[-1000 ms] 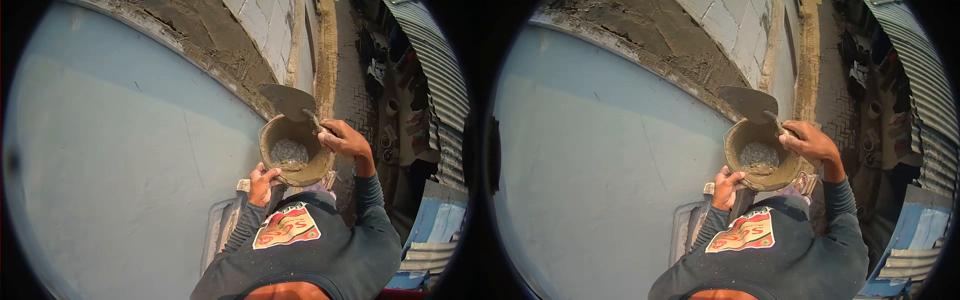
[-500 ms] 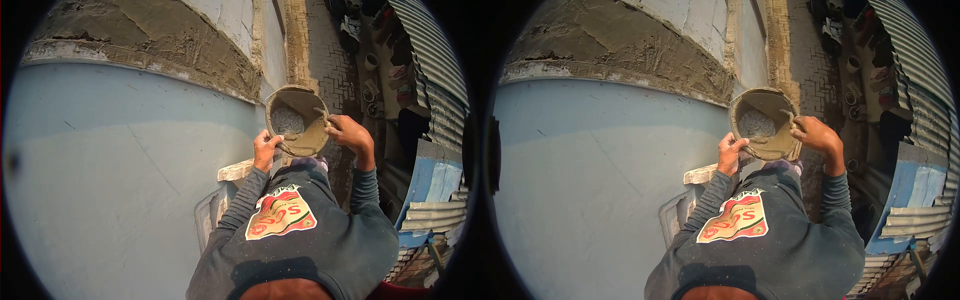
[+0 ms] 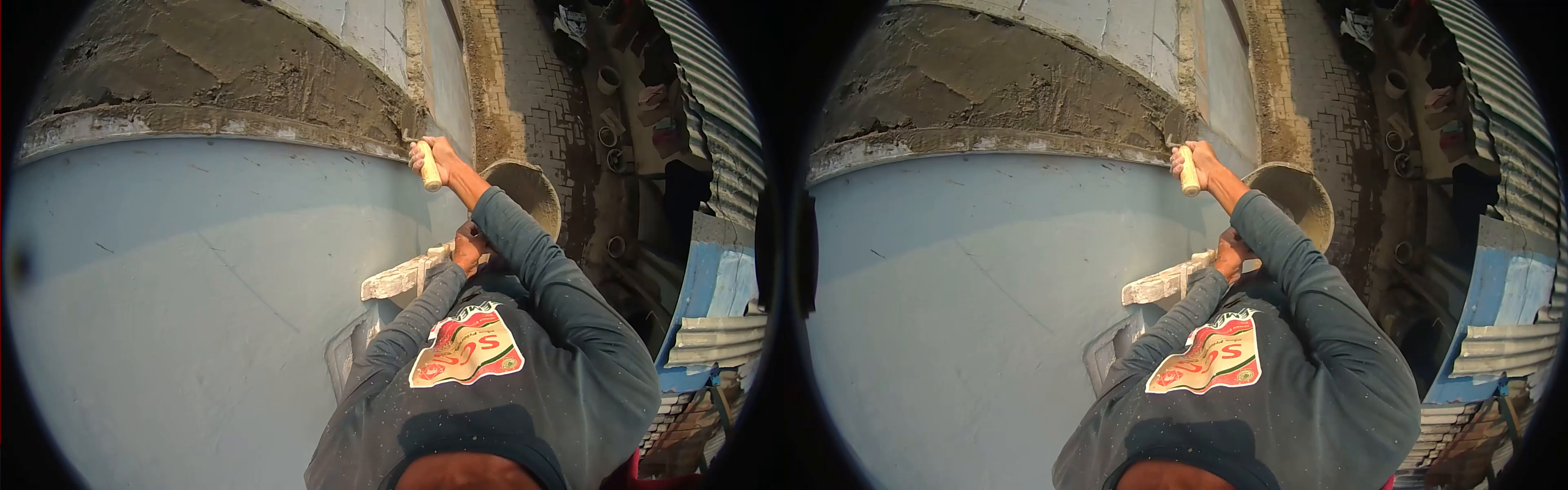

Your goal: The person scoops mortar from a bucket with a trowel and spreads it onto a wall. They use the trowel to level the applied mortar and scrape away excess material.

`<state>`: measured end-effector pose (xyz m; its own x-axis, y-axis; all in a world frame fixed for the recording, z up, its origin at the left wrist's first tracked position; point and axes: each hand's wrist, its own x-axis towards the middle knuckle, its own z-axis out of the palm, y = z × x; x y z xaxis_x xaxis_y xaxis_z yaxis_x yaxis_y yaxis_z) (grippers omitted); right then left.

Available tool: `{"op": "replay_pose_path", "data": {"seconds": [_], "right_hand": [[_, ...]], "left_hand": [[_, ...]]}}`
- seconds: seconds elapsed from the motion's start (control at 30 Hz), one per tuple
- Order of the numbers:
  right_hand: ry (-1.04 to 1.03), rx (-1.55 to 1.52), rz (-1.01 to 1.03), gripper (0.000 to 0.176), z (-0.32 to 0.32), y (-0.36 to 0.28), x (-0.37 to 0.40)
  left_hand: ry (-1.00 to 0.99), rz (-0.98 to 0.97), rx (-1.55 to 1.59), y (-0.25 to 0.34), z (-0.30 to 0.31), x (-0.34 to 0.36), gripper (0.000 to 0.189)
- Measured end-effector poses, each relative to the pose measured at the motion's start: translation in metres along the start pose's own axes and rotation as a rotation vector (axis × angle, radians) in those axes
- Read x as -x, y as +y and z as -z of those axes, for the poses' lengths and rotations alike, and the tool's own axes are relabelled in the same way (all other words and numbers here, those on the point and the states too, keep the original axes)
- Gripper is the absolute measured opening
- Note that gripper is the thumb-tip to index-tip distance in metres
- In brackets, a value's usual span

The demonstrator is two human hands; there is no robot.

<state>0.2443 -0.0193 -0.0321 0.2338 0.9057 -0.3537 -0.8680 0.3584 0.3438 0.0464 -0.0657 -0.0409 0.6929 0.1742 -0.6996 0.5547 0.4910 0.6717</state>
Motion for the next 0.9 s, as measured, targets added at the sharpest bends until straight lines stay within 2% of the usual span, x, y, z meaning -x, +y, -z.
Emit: {"op": "replay_pose_path", "data": {"seconds": [0.03, 0.1, 0.13, 0.17, 0.23, 0.27, 0.3, 0.37, 0.4, 0.47, 0.5, 0.57, 0.6, 0.63, 0.7, 0.73, 0.77, 0.8, 0.83, 0.9], "right_hand": [[0.019, 0.025, 0.007, 0.032, -0.001, 0.002, -0.010], [-0.052, 0.120, 0.031, 0.033, -0.009, 0.013, -0.013], [-0.115, 0.218, 0.060, 0.034, -0.021, 0.022, -0.006], [-0.105, 0.218, 0.050, 0.034, -0.035, 0.031, 0.005], [-0.236, 0.425, 0.055, 0.036, -0.069, 0.049, 0.037], [-0.221, 0.424, 0.044, 0.036, -0.082, 0.054, 0.056], [-0.247, 0.626, 0.179, 0.037, -0.093, 0.058, 0.077], [-0.267, 0.926, 0.379, 0.039, -0.102, 0.052, 0.119], [-0.203, 1.058, 0.433, 0.036, -0.102, 0.042, 0.146], [-0.061, 1.428, 0.418, 0.032, -0.089, 0.009, 0.202], [0.078, 1.584, 0.386, 0.031, -0.086, -0.006, 0.228], [0.439, 1.893, 0.183, 0.027, -0.080, -0.025, 0.270], [0.594, 2.094, 0.055, 0.027, -0.066, -0.034, 0.279], [0.607, 2.081, 0.052, 0.027, -0.044, -0.039, 0.280], [0.792, 2.717, 0.058, 0.024, 0.004, -0.044, 0.272], [0.879, 2.682, 0.011, 0.023, 0.007, -0.038, 0.259], [0.975, 2.664, 0.270, 0.021, 0.035, -0.040, 0.245], [1.024, 2.654, 0.348, 0.019, 0.051, -0.041, 0.231], [1.070, 2.641, 0.419, 0.017, 0.056, -0.037, 0.221], [1.048, 2.662, 0.393, 0.015, 0.061, -0.026, 0.211]], "left_hand": [[0.004, -0.003, -0.001, -0.005, 0.002, 0.000, 0.022], [-0.022, -0.350, -0.616, -0.018, 0.015, -0.001, 0.027], [-0.019, -0.465, -0.631, -0.026, 0.021, -0.002, 0.030], [-0.012, -0.457, -0.621, -0.019, 0.017, 0.001, 0.030], [-0.060, 0.166, 0.088, 0.010, 0.004, 0.012, 0.033], [-0.049, 0.101, -0.048, 0.011, 0.005, 0.014, 0.033], [-0.042, 0.110, -0.031, 0.010, 0.006, 0.010, 0.033], [-0.112, -0.006, -0.130, 0.011, 0.009, 0.000, 0.024], [-0.029, 0.011, -0.159, 0.051, -0.011, 0.024, 0.017], [-0.041, -0.019, -0.090, 0.045, -0.003, 0.011, 0.017], [-0.055, -0.047, -0.039, 0.043, -0.001, 0.005, 0.018], [-0.051, -0.037, -0.004, 0.047, 0.001, -0.003, 0.017], [-0.033, -0.120, -0.073, 0.037, 0.008, -0.017, 0.017], [-0.018, -0.200, -0.146, 0.029, 0.014, -0.028, 0.019], [-0.029, -0.228, -0.245, 0.032, 0.015, -0.036, 0.017], [-0.029, -0.292, -0.331, 0.041, 0.009, -0.034, 0.018], [-0.028, -0.361, -0.415, 0.049, 0.004, -0.034, 0.018], [-0.037, -0.472, -0.551, 0.052, 0.003, -0.035, 0.024], [-0.045, -0.463, -0.557, 0.055, -0.001, -0.033, 0.024], [0.019, -0.535, -0.601, 0.061, -0.009, -0.027, 0.023]]}}
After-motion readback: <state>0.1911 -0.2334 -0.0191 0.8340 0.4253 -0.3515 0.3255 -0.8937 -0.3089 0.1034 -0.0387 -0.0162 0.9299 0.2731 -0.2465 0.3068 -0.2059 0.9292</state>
